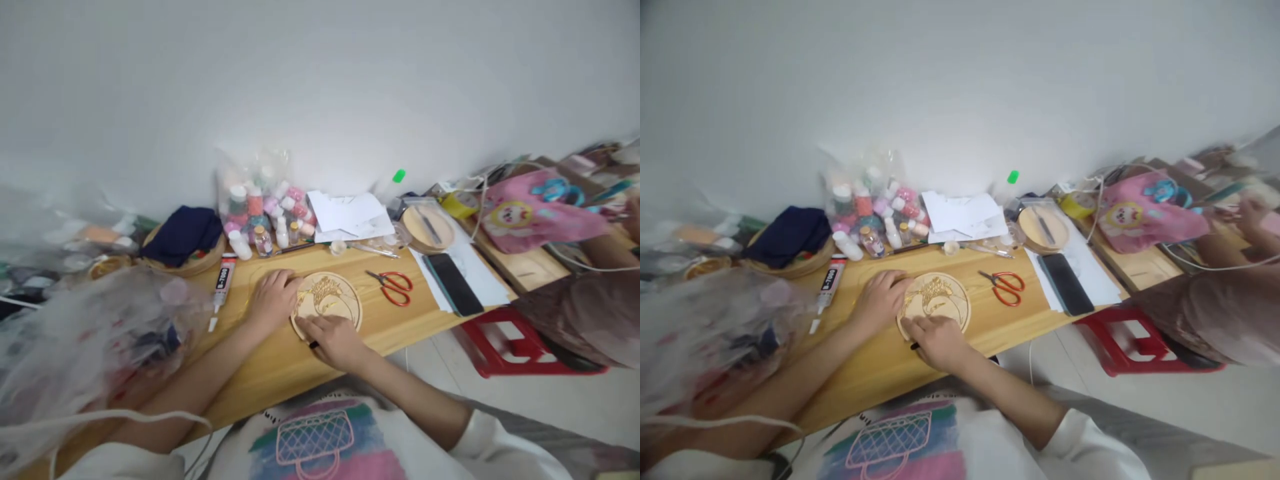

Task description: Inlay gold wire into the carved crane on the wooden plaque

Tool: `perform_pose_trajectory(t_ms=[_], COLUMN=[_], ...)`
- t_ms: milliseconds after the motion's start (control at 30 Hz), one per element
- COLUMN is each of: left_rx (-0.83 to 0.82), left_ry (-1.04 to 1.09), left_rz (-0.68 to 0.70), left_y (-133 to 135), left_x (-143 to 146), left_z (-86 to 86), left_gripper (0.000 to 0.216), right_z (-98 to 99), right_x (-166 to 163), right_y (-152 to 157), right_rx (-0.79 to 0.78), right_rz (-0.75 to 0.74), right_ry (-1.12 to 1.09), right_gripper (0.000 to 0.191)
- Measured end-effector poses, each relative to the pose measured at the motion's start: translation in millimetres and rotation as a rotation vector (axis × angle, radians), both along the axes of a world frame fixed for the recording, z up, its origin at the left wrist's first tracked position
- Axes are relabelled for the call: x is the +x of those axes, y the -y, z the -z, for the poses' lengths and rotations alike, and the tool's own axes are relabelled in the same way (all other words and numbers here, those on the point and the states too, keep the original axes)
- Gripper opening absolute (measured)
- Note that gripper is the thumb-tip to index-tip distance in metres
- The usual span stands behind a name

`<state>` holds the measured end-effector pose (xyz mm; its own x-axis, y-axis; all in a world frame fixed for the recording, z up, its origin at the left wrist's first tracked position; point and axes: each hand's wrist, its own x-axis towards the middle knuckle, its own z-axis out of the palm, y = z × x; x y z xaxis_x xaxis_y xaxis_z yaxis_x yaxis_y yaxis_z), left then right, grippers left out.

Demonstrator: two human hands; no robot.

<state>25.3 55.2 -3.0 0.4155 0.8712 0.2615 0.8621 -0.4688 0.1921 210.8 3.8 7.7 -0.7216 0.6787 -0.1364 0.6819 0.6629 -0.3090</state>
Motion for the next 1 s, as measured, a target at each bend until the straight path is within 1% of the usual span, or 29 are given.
perform_pose_trajectory(t_ms=[167,333,533,833,1000], left_rx=[0.014,0.007,-0.001,-0.027,-0.049], left_ry=[-0.013,-0.029,-0.02,-0.053,-0.063], left_rz=[0.011,0.005,0.002,-0.039,-0.072], left_y=[0.0,-0.4,-2.1,-0.8,-0.1], left_x=[-0.7,-1.6,-3.0,2.7,5.0], left_z=[2.2,4.2,7.3,7.7,7.1], left_gripper=[0.033,0.036,0.035,0.039,0.038], right_z=[-1.6,0.0,3.7,4.8,14.3], right_x=[-1.1,-1.4,-1.7,-5.6,-0.9], right_y=[0.7,0.6,0.8,0.9,0.8], right_rx=[-0.042,-0.029,-0.031,-0.034,-0.041], right_rz=[0.04,0.064,0.072,0.092,0.067], right_ry=[-0.03,-0.065,-0.096,-0.118,-0.204], right_gripper=[0.053,0.049,0.048,0.045,0.055])
